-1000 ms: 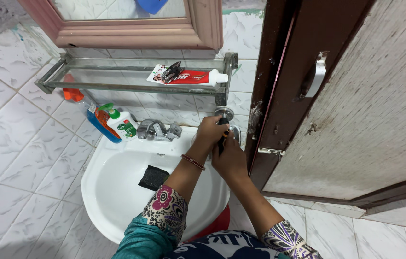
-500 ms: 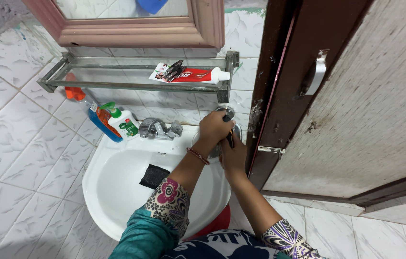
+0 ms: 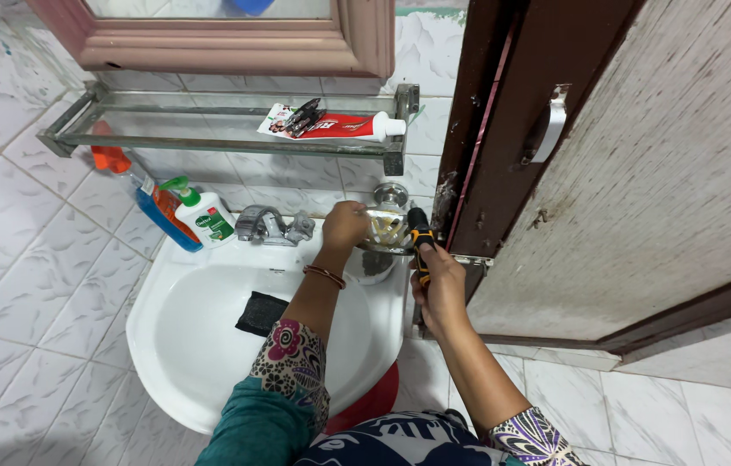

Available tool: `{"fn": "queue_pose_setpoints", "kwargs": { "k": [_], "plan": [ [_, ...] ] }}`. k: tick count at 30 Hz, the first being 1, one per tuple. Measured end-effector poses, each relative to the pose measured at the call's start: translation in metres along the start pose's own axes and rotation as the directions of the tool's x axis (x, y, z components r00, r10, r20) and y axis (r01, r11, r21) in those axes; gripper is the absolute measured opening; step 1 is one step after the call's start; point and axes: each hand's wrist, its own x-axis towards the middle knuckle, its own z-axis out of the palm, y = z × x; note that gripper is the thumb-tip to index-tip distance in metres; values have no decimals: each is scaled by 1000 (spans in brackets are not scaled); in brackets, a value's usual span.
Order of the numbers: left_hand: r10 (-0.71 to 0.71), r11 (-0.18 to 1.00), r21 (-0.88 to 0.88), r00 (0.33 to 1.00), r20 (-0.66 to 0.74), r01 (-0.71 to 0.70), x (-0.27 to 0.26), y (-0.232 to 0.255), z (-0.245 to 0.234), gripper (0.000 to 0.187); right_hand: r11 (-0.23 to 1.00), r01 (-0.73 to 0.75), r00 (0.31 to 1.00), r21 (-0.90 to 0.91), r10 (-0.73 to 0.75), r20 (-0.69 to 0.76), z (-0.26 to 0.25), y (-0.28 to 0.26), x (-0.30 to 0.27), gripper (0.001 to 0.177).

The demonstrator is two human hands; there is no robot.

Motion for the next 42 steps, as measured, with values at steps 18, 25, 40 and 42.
{"fn": "queue_pose_setpoints", "kwargs": {
  "k": [18, 25, 40, 42],
  "plan": [
    [-35, 942, -331, 999, 42, 47, -6, -20, 23, 33, 997, 79, 997, -6, -79, 24, 0, 9, 5, 32],
    [-36, 805, -584, 991, 128, 105, -8, -23, 29, 35, 996, 90, 996, 3, -90, 18, 0, 9, 5, 35],
    [-128, 796, -573, 980, 153, 194, -8, -23, 22, 38, 991, 129, 990, -35, -127, 55, -10, 7, 1, 36],
    [-175, 907, -385, 984, 22, 170, -11, -24, 16, 44, 989, 131, 990, -71, -128, 55, -14, 6, -2, 35]
  ]
}}
